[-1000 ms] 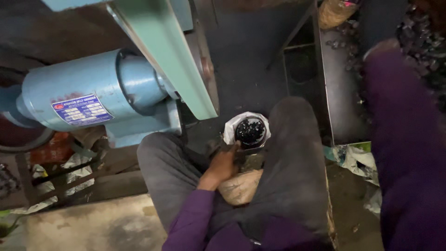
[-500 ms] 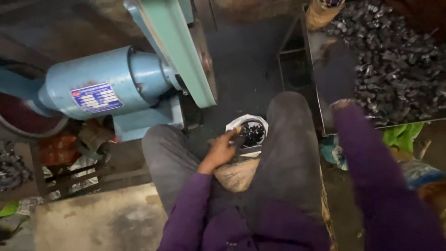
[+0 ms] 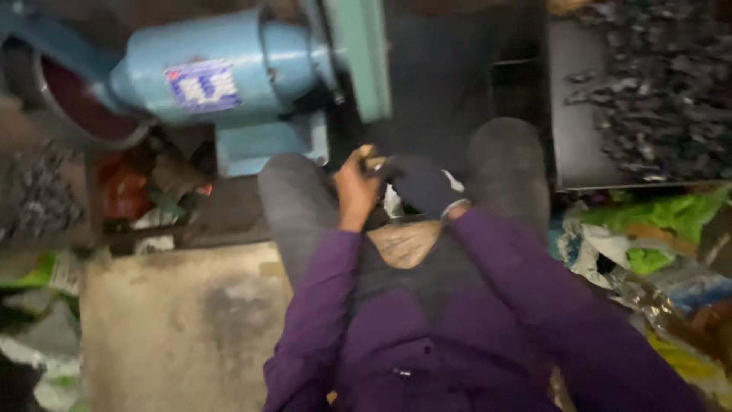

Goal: The person sits on the floor at a bench grinder and grinds small metal workpieces against the spinning wheel, producing sparks. They periodically dip or place the workpieces into a container on their lap and pick up new pieces, repeating the grinding cycle.

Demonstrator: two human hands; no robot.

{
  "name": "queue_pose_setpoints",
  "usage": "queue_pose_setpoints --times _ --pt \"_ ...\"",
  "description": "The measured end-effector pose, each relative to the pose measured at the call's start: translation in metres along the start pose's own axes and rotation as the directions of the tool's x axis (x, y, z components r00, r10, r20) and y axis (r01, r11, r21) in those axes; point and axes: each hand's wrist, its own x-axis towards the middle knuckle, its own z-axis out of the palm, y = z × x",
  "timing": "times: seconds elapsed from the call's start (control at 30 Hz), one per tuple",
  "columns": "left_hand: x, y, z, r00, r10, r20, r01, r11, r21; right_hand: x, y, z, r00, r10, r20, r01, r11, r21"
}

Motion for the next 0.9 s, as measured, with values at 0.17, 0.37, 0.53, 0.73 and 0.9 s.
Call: queue_pose_setpoints --times 0.17,0.37,0.53,0.73,0.9 --pt "0.011 -0.019 0.005 0.903 -0.274 0.330 0.427 0.637 -0.642 0.004 -0.002 0.009 0.848 0.341 0.406 -0.520 0.387 0.761" --pt "0.002 -0.035 0.035 0.827 -0.452 0.335 0.518 0.379 -0.767 0.030 0.012 0.012 0.836 0.494 0.237 -0.432 0.328 0.840" --pt "0.007 -0.057 0.061 0.786 -0.511 0.347 0.611 0.559 -0.561 0.046 0.030 0.005 0.899 0.328 0.290 -0.392 0.309 0.867" --pt "-0.003 -0.062 0.056 0.938 -0.200 0.284 0.345 0.630 -0.696 0.045 0.038 0.004 0.961 0.273 0.044 -0.257 0.821 0.510" --pt "0.007 -0.051 0.050 0.897 -0.338 0.287 0.443 0.656 -0.611 0.023 0.021 0.015 0.972 0.183 -0.150 -0.132 0.945 0.300"
